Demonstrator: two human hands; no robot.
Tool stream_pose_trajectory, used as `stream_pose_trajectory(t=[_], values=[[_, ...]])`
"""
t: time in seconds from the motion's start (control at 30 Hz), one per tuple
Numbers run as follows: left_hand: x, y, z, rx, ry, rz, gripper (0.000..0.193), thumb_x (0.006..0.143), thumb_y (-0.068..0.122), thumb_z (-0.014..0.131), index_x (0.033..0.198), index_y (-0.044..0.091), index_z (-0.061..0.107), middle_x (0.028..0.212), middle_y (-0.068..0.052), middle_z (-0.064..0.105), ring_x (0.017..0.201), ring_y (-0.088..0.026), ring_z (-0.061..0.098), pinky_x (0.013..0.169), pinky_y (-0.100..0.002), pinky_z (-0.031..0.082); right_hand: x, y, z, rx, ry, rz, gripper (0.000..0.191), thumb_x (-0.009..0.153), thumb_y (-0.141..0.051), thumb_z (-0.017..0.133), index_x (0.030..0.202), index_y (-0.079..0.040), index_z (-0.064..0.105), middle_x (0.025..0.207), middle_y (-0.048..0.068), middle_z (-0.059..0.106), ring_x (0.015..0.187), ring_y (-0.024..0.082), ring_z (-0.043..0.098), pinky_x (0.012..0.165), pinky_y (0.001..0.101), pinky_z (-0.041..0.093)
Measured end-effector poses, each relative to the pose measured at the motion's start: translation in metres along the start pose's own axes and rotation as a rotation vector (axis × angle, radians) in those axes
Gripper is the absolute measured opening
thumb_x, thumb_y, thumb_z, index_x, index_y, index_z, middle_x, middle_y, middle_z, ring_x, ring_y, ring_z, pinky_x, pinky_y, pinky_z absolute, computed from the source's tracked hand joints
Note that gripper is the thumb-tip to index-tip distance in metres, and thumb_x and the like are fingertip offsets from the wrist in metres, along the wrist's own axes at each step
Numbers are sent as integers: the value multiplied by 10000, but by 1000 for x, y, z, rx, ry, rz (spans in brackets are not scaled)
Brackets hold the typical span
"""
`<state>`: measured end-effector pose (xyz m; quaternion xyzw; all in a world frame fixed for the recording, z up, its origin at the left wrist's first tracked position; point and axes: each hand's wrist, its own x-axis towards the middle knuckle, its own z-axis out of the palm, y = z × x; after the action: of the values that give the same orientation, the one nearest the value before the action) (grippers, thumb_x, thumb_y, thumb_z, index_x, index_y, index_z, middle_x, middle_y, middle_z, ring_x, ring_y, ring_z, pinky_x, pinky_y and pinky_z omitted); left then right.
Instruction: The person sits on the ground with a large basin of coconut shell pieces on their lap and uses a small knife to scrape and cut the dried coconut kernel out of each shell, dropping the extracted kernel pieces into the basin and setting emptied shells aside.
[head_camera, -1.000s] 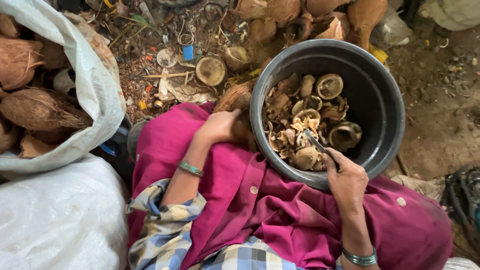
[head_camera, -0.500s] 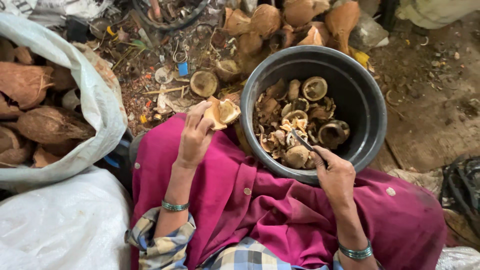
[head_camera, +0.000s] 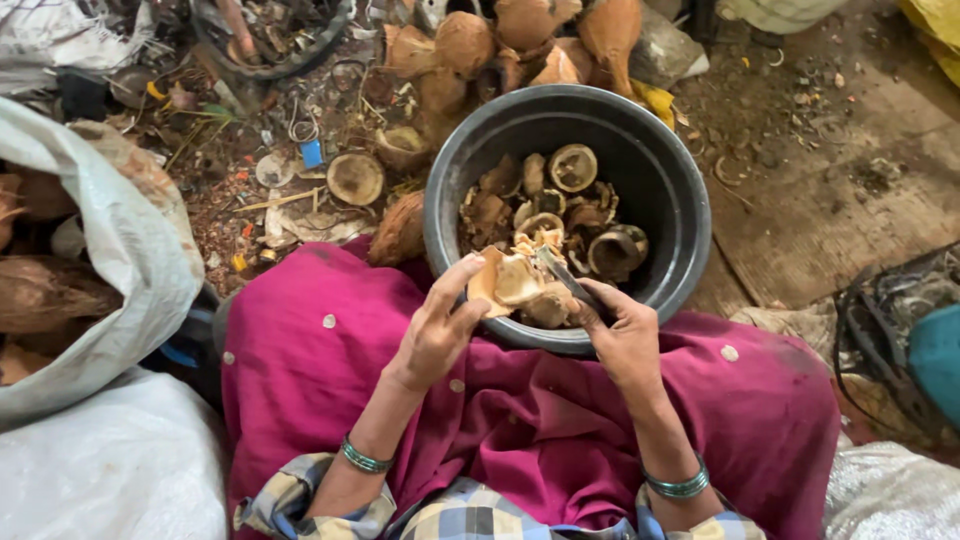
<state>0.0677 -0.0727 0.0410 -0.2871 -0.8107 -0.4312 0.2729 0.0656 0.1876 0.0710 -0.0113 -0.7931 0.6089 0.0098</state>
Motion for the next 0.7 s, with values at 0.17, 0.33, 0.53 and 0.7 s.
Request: stream_pose_trajectory(t=[0.17,0.33,0.53,0.7], values=[[-6,15,15,-222,43,-84,239,836,-91,770,998,27,638,1497,-224,499,1410,-399,532,1163,-440,494,-2,5,-3,317,-130,184,451,930,-167,745,1319,48,673,1070,13,765,937,57,669,831,211,541],[-12,13,28,-274,101,-171,274,783,-87,806,935,33,613,1488,-204,529,1425,-372,541,1183,-433,502,-7,3,-6,378,-239,242,494,966,-183,741,1392,56,670,1098,12,734,901,63,580,762,208,452],[-15,9,28,-292,63,-165,257,761,-119,789,885,35,624,1504,-228,500,1418,-382,539,1175,-446,493,-8,-1,-6,408,-336,149,408,938,-177,742,1282,36,689,1120,30,763,1024,94,688,924,238,547],[-11,9,29,-525,13,-215,277,741,-104,815,857,35,606,1548,-221,490,1445,-361,528,1192,-441,477,-10,-7,-3,392,-336,156,283,938,-84,809,1176,60,758,1083,69,748,1016,127,674,926,284,543]])
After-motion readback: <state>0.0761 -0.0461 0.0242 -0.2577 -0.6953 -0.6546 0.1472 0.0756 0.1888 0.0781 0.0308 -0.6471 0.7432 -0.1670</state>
